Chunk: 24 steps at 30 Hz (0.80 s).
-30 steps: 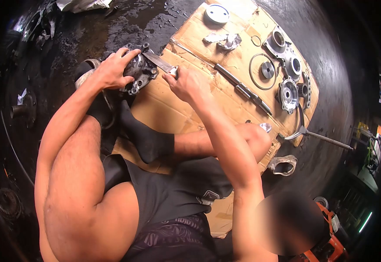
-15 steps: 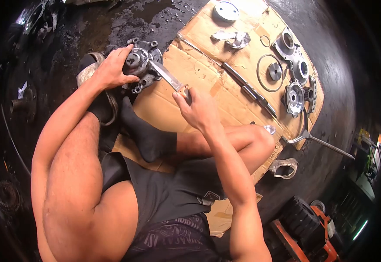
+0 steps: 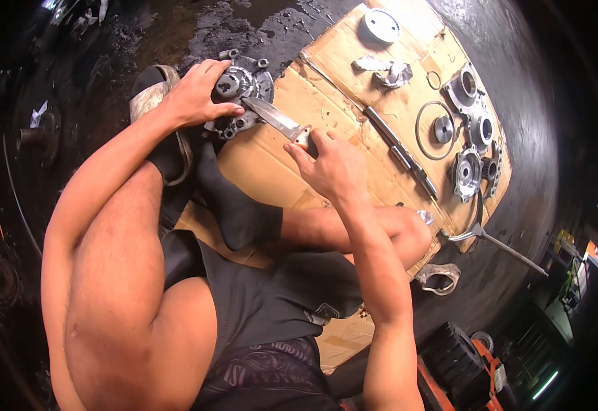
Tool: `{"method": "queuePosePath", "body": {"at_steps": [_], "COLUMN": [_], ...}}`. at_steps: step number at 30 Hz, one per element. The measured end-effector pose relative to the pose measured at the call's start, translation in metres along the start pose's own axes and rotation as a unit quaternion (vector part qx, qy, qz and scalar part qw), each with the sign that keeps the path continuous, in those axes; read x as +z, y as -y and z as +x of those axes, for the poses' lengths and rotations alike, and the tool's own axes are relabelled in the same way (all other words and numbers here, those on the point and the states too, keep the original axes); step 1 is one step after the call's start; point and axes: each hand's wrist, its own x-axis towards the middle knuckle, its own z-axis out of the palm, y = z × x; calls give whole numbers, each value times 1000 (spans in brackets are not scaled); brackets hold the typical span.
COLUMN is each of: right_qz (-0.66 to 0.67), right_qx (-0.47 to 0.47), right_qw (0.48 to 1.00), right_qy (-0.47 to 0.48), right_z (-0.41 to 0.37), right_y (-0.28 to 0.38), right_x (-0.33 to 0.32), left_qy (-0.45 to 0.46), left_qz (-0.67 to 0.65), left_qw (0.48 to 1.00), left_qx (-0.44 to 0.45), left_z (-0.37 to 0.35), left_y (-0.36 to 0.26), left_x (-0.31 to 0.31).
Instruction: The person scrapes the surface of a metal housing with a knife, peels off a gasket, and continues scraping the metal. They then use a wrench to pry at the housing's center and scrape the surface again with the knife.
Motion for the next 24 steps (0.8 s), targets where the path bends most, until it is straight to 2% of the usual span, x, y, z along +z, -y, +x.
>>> {"method": "queuePosePath", "body": {"at_steps": [6,10,12,16,22,24], "right_qz": [4,39,27,47,91,83], "right_qx": [33,5,65,39,85,29], "right_qw": [999,999,997,998,992,996], "right_qy": [10,6,41,13,12,-18], "right_z": [2,-1,1,-2,-5,-9], "right_y": [9,5,9,7,11,12], "right_x": [-2,5,4,12,16,18], "left_qy": [-4,-15,-9,-15,-13,-14], "left_qz": [3,2,-1,-9,-1,2], "left_qw": [1000,1000,1000,1000,1000,1000], "left_qx": [0,23,17,24,21,23], "left_z": [2,1,2,2,1,2], "left_y": [2,6,7,10,10,11], "left_x": [3,4,5,5,5,5]}}
